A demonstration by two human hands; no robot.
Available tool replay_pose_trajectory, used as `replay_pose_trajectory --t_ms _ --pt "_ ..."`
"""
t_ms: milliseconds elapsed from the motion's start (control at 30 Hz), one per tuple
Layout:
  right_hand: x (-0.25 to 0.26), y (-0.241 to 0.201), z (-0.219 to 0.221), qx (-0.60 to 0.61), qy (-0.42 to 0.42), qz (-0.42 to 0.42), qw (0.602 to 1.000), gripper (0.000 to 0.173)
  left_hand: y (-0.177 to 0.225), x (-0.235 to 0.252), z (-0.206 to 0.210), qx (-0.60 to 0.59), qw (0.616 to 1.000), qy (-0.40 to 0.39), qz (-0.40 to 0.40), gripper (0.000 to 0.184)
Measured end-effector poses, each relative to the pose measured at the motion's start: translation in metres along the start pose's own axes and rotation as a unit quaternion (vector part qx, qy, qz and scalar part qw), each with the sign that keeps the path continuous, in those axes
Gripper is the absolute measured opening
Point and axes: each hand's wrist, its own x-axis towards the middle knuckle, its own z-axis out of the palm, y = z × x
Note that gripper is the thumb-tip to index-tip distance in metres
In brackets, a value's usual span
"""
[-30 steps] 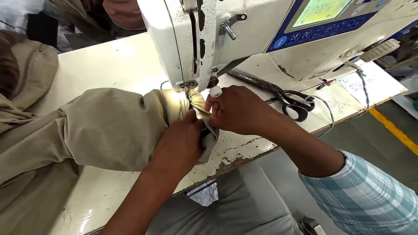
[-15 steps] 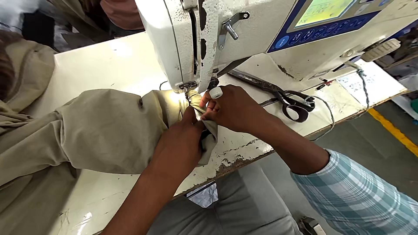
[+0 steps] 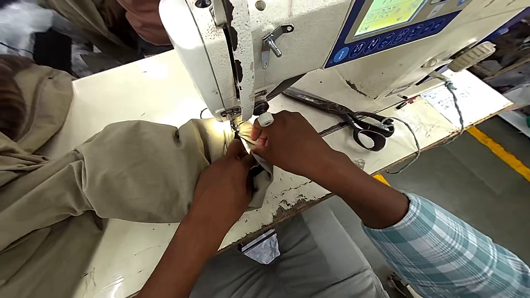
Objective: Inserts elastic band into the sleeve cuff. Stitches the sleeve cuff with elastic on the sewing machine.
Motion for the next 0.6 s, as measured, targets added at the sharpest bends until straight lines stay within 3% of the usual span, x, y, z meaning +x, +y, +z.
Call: replay_pose_trajectory --t_ms 100,267,600 --pt "-0.002 0.0 0.004 -0.009 0.007 -0.004 1.0 0.015 0.0 0.001 0.0 0.003 1.0 -0.008 -0.004 0.015" --pt "0.003 0.006 0.01 0.024 -0.008 0.009 1.0 0.024 0.001 0.0 0.0 0.017 1.0 -0.01 -0.007 0.013" --pt "0.005 0.014 0.006 0.039 -0.011 -0.024 0.999 0.015 -0.001 0.001 0.0 0.007 1.0 -0.012 0.0 0.021"
